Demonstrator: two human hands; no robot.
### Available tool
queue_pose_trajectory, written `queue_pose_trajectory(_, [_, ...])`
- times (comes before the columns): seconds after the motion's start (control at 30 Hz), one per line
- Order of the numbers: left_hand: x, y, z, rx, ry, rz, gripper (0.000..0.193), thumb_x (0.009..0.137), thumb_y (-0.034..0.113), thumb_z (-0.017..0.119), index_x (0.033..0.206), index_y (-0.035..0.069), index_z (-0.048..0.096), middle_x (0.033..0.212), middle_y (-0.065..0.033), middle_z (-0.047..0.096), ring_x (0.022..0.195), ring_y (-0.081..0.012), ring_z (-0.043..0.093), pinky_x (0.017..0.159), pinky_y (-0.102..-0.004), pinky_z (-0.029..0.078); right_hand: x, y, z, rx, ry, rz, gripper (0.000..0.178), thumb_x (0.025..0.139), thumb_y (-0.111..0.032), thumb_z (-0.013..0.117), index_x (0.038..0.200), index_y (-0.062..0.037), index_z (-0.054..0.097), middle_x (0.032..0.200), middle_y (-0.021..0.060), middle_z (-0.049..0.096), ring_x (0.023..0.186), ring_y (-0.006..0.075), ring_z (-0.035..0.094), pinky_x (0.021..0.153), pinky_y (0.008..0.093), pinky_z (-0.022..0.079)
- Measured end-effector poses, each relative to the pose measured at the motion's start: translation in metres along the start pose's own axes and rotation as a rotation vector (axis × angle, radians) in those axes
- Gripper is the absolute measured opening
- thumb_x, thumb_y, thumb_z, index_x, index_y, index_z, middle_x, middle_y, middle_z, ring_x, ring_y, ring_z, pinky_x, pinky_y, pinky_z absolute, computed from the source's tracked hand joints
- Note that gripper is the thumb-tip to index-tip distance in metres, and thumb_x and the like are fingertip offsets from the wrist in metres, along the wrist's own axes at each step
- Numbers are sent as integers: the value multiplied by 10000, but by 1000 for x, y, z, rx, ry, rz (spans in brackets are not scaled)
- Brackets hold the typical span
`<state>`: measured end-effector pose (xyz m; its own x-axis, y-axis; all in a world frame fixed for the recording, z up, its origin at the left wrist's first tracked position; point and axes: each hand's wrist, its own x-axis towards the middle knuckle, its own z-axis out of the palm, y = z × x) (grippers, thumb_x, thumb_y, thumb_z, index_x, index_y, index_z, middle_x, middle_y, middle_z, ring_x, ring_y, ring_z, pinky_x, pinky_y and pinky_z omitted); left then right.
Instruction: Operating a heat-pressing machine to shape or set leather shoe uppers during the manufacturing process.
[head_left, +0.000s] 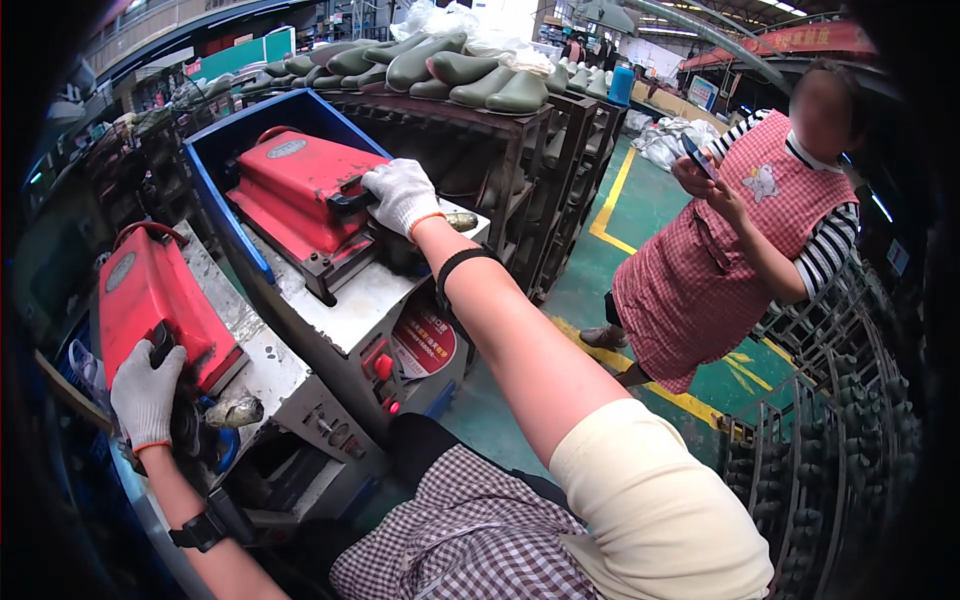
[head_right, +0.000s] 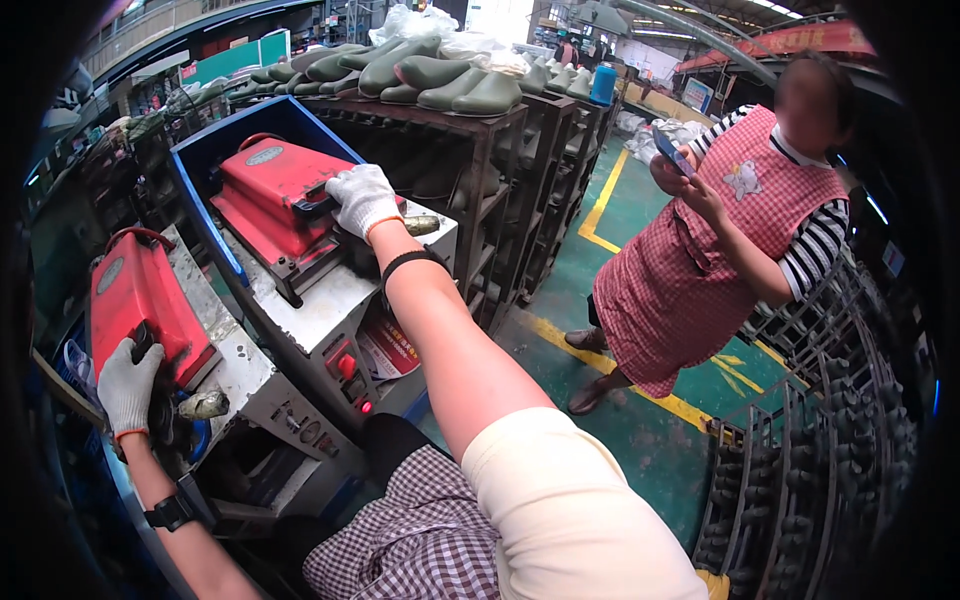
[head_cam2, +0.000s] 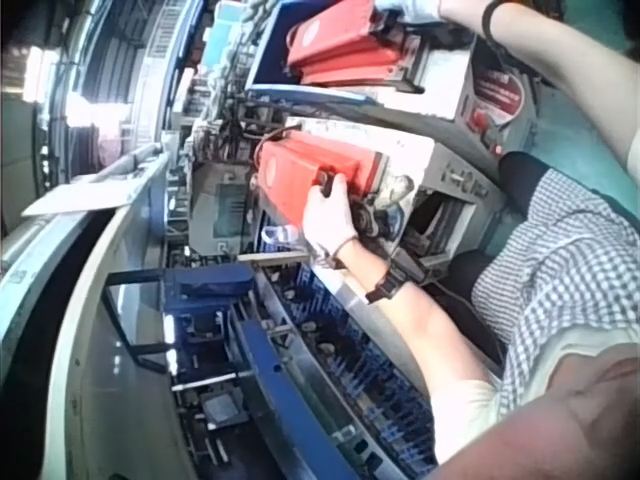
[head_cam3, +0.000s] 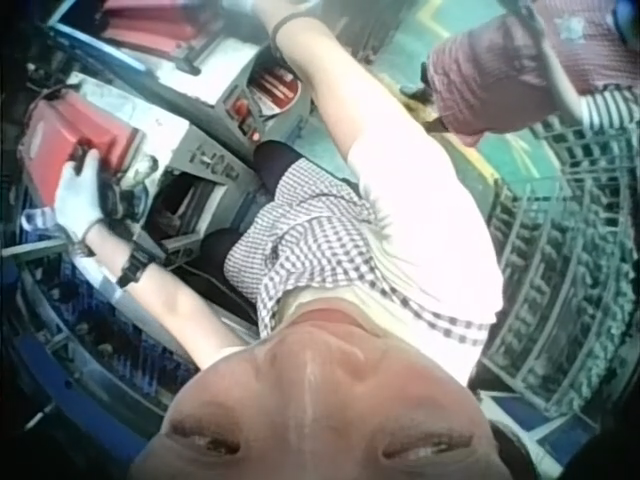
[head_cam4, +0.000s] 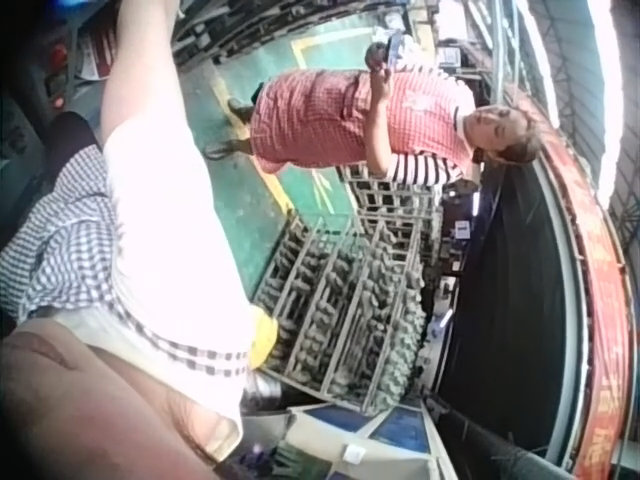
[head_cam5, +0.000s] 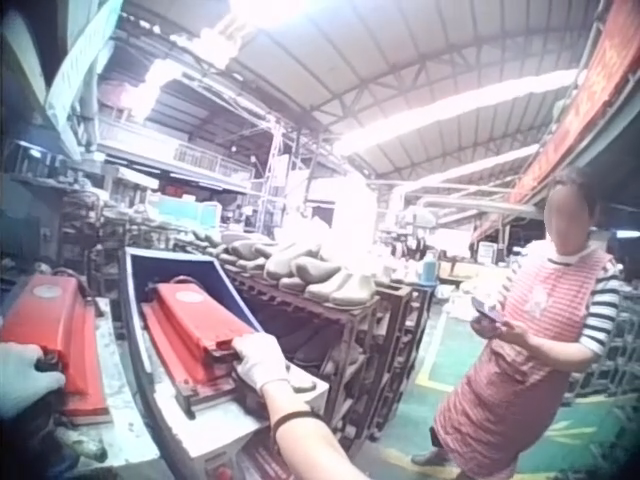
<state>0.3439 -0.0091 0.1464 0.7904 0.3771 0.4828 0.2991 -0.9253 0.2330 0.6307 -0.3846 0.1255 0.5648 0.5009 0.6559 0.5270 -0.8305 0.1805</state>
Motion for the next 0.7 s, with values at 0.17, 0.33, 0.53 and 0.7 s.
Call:
queue_pose_trajectory(0.17, [1, -1, 0, 53, -15, -6, 450, 877, 487, 718, 989, 52, 705, 944, -234, 737, 942, -435, 714, 796, -521, 542, 0, 0, 0, 18, 15, -2, 182, 770, -253, 769, 936, -178, 757, 971, 51, 746, 1006, 275, 706, 912, 422, 536])
queue_pose_trajectory(0.33, [0, 3, 1, 45, 3, -17, 455, 866, 487, 731, 980, 47, 698, 949, -239, 735, 947, -436, 713, 800, -523, 544, 0, 1, -3, 17, -20, 9, 188, 769, -260, 774, 937, -178, 760, 977, 51, 749, 1011, 277, 705, 914, 417, 535])
queue_pose_trajectory(0.53, [0, -1, 2, 42, 11, -12, 452, 866, 476, 734, 983, 41, 694, 940, -239, 731, 932, -441, 708, 792, -521, 538, 0, -1, -5, -13, -91, 33, 261, 801, -331, 800, 1015, -184, 770, 1063, 28, 767, 1095, 238, 706, 973, 393, 523])
queue_pose_trajectory(0.7, [0, 0, 1, 40, -2, -25, 452, 868, 480, 731, 977, 43, 693, 936, -239, 732, 935, -434, 713, 794, -516, 540, -2, 0, -5, 40, -36, 23, 240, 757, -271, 796, 968, -168, 748, 1014, 52, 747, 1046, 271, 700, 939, 422, 527])
